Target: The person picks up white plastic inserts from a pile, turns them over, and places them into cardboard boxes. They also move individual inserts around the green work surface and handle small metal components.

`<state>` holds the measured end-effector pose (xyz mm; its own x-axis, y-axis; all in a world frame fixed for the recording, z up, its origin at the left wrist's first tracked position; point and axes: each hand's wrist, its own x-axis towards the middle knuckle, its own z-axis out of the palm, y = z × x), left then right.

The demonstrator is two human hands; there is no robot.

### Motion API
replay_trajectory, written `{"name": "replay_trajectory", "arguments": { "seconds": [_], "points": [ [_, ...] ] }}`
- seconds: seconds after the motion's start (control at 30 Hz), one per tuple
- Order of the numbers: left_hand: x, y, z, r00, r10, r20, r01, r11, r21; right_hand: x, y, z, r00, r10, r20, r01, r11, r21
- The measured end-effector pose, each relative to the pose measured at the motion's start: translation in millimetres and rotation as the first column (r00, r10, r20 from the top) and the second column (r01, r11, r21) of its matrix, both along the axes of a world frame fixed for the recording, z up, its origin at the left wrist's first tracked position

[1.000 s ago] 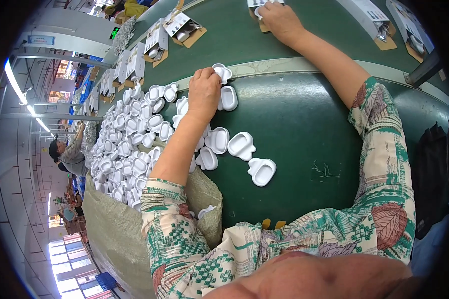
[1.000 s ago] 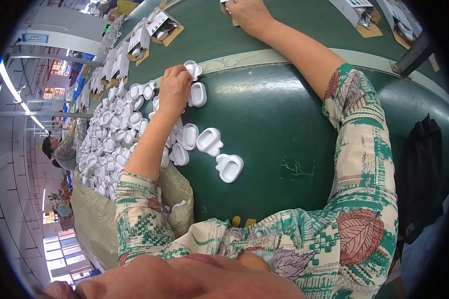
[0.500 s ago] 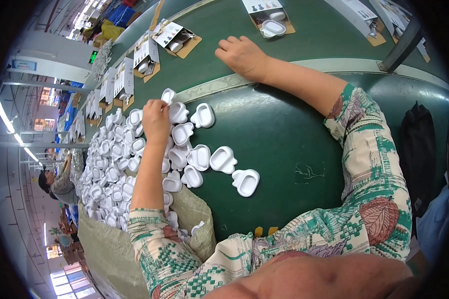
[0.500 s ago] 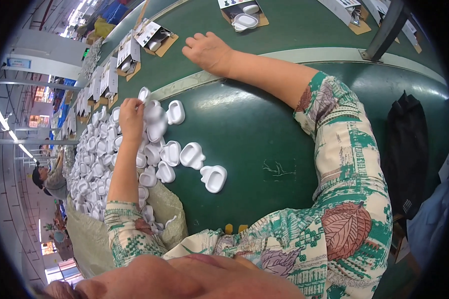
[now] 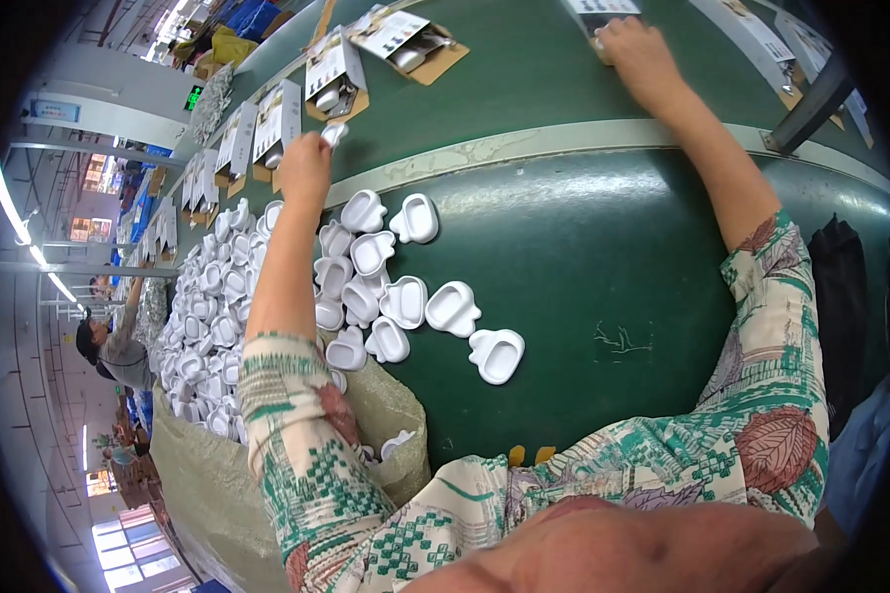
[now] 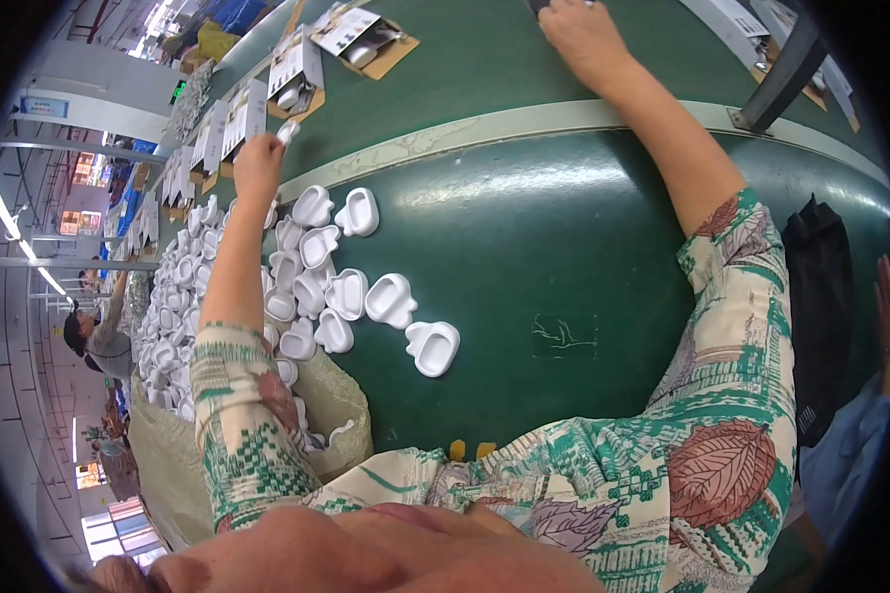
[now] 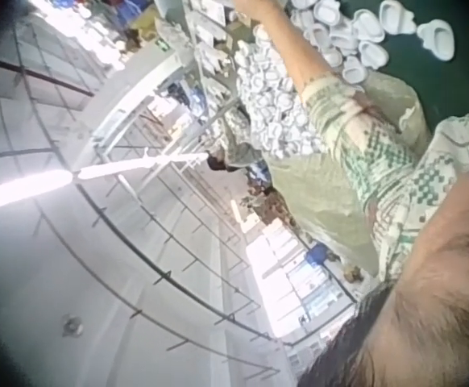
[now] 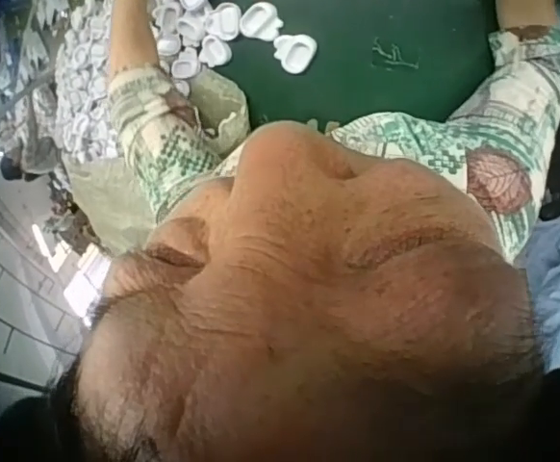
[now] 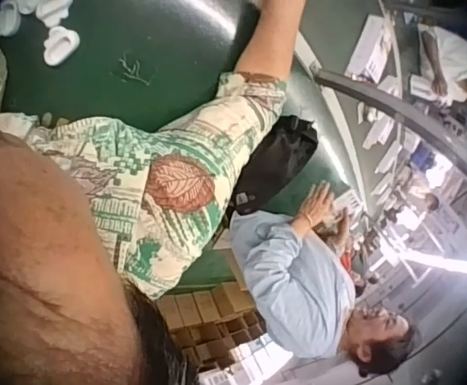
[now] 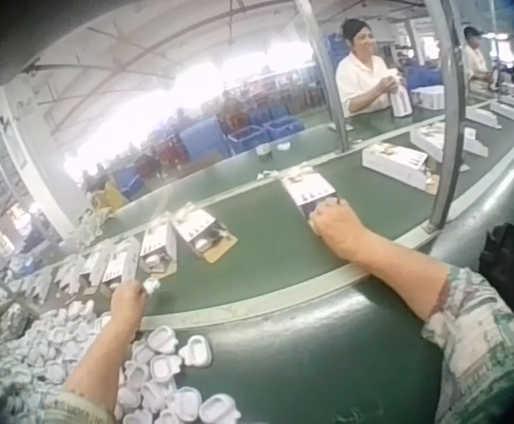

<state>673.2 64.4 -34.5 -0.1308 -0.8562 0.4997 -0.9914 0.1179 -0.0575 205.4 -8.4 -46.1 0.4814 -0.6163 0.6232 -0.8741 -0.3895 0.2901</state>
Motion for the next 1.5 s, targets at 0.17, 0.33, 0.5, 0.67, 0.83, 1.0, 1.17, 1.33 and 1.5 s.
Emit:
{"name": "replay_trajectory", "arguments": {
  "seconds": [0.17, 0.33, 0.5, 0.67, 0.83, 1.0, 1.17, 1.33, 1.5],
  "points": [
    [-12, -61, 14, 0.987, 0.095, 0.129, -0.112, 0.985, 0.131, -10, -27, 12, 0.992, -0.094, 0.084, 0.091, 0.995, 0.038],
    [-48, -105, 14, 0.978, 0.115, 0.173, -0.142, 0.979, 0.147, -16, -35, -1, 0.979, -0.039, 0.199, 0.058, 0.994, -0.088],
    [-58, -116, 8, 0.957, 0.228, 0.182, -0.244, 0.967, 0.07, 101, 36, -20, 0.806, 0.55, 0.218, -0.578, 0.81, 0.094],
    [-77, -99, 11, 0.976, 0.216, 0.038, -0.218, 0.974, 0.059, 198, 99, -22, 0.527, 0.828, 0.194, -0.846, 0.487, 0.219],
    [-64, -47, 0, 0.995, -0.046, -0.086, 0.043, 0.999, -0.033, 209, 98, -30, 0.533, 0.844, 0.061, -0.82, 0.497, 0.284],
    [-17, 64, -9, 0.99, -0.136, -0.028, 0.136, 0.991, -0.015, 155, 65, -29, 0.692, 0.715, 0.101, -0.722, 0.682, 0.118],
    [-5, 121, -42, 0.937, 0.058, -0.344, 0.025, 0.972, 0.232, 53, -12, -3, 0.924, 0.347, 0.161, -0.345, 0.938, -0.043],
    [-21, 103, -55, 0.889, -0.034, -0.457, 0.093, 0.99, 0.108, 35, -53, 8, 0.994, 0.038, 0.104, -0.047, 0.995, 0.086],
    [-77, 53, -51, 0.93, -0.088, -0.356, 0.088, 0.996, -0.016, 20, -89, -5, 0.95, -0.099, 0.295, 0.119, 0.992, -0.048]
  ]
}}
